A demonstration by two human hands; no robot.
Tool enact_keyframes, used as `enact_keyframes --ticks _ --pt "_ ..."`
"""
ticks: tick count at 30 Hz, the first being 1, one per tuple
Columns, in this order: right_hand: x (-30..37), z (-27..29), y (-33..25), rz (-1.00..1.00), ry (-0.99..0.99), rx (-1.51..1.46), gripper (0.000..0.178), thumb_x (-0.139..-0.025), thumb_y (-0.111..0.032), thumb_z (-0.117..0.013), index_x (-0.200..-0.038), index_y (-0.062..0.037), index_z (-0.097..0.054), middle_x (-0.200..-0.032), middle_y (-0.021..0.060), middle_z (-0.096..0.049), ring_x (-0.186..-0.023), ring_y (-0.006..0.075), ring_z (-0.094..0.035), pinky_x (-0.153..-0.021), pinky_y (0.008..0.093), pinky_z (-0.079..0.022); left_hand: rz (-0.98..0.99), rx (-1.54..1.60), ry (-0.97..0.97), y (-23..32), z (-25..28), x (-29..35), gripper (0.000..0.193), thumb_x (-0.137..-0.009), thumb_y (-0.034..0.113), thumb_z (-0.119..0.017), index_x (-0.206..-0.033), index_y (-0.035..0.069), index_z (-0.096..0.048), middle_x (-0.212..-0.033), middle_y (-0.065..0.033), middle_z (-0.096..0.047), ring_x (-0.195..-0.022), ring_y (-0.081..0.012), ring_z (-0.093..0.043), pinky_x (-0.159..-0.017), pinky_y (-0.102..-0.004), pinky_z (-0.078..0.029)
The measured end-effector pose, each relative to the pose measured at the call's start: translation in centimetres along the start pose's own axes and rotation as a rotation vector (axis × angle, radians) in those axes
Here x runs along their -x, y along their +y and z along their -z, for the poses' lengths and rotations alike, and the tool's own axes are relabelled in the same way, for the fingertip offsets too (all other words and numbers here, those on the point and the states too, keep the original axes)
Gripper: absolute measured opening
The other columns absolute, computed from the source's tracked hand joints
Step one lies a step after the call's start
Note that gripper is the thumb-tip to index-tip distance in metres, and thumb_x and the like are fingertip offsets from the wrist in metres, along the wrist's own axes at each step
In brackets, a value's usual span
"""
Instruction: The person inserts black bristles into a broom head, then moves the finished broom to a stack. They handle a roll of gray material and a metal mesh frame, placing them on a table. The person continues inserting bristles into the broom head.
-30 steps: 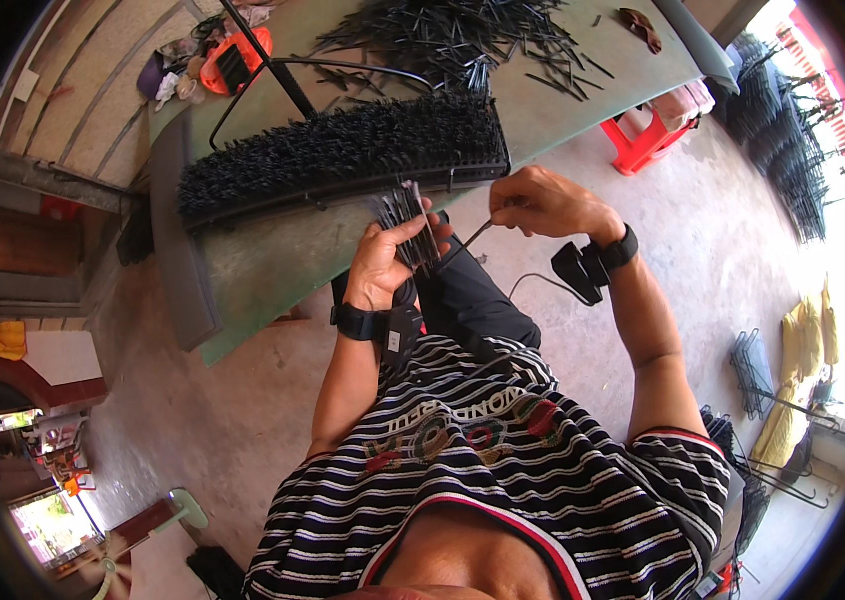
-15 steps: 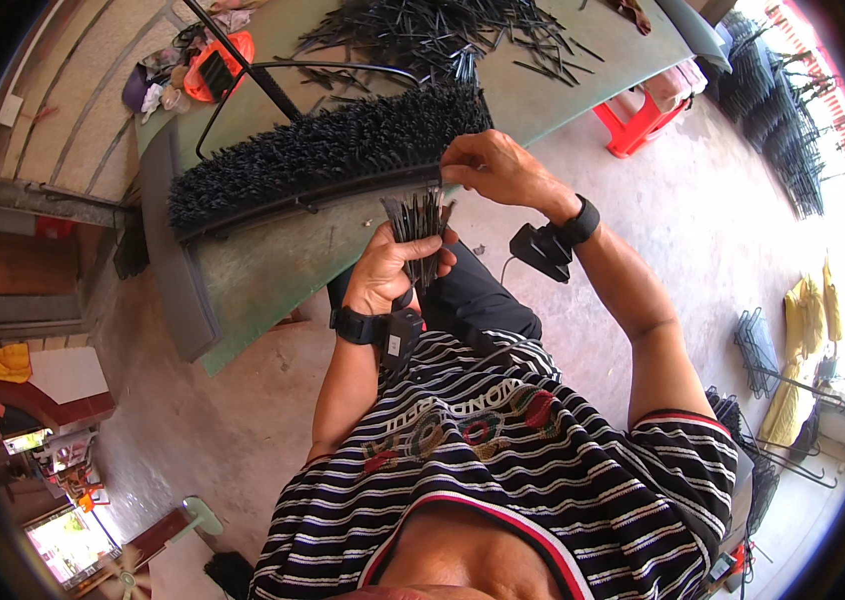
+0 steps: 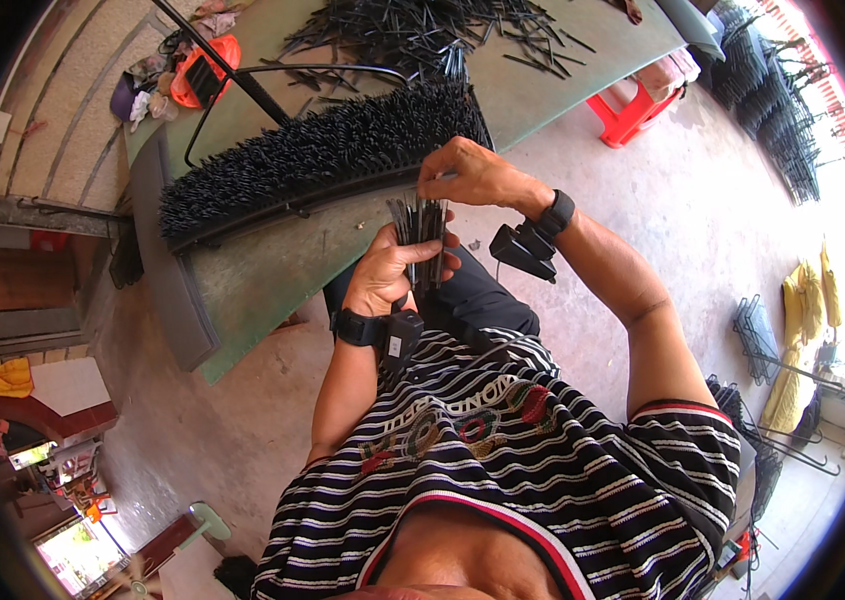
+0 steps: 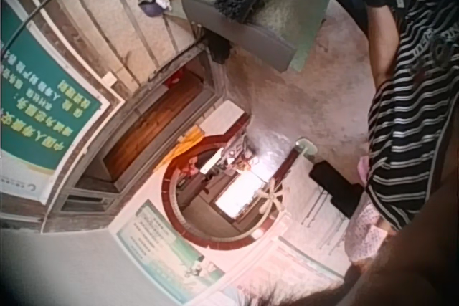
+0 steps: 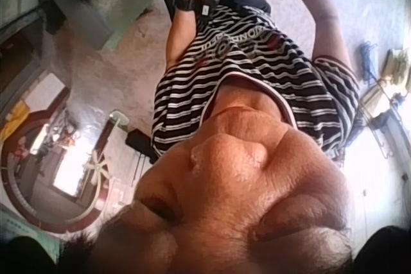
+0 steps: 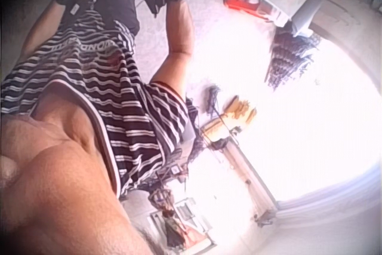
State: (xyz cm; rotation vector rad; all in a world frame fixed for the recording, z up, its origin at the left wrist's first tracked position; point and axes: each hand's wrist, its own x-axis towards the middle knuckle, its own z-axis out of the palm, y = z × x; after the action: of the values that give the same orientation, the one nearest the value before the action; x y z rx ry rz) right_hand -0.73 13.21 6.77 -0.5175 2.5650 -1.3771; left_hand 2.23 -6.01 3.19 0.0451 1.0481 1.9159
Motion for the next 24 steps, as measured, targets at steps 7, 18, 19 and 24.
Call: enact_keyframes --ticks 7,18,19,24 --pt "0.1 -0.1 -0.1 0.008 0.204 -0.012 0.017 -0.074 -0.013 -0.059 -0.080 0.0029 -0.064 -0.079 0.0106 -0.065 -0.079 0.0166 -0.061 -0.076 0.0299 -0.046 -0.013 0.017 -0.011 0.6 -0.4 0.0 0.036 -0.078 0.001 -0.058 -0.114 0.002 -0.051 -0.089 -0.0101 -0.062 -0.075 -0.0227 -0.063 -0.064 -0.0331 -0.052" --pt "2.0 0.1 -1.6 0.287 0.785 0.027 0.009 -0.074 -0.002 -0.057 -0.081 0.0024 -0.059 -0.077 0.0102 -0.060 -0.070 0.0197 -0.058 -0.066 0.0291 -0.046 -0.030 0.072 -0.049 -0.5 0.4 -1.2 0.036 -0.081 0.003 -0.053 -0.117 0.001 -0.048 -0.090 -0.0127 -0.061 -0.077 -0.0266 -0.063 -0.066 -0.0356 -0.053" --pt "2.6 0.2 -2.1 0.418 0.800 0.180 0.010 -0.072 0.003 -0.058 -0.082 0.0010 -0.057 -0.082 0.0103 -0.058 -0.072 0.0233 -0.057 -0.066 0.0303 -0.046 -0.041 0.100 -0.047 -0.6 0.5 -1.3 0.036 -0.081 0.002 -0.053 -0.117 0.000 -0.048 -0.091 -0.0131 -0.060 -0.077 -0.0273 -0.063 -0.066 -0.0361 -0.053" --pt "5.8 -1.2 -1.1 0.897 0.474 0.769 0.035 -0.061 -0.012 -0.065 -0.092 0.0008 -0.058 -0.093 0.0118 -0.055 -0.084 0.0258 -0.056 -0.079 0.0427 -0.047 -0.086 0.266 0.030 -0.3 0.2 -1.9 0.037 -0.079 0.003 -0.046 -0.117 -0.001 -0.048 -0.098 -0.0163 -0.060 -0.083 -0.0283 -0.062 -0.070 -0.0383 -0.053"
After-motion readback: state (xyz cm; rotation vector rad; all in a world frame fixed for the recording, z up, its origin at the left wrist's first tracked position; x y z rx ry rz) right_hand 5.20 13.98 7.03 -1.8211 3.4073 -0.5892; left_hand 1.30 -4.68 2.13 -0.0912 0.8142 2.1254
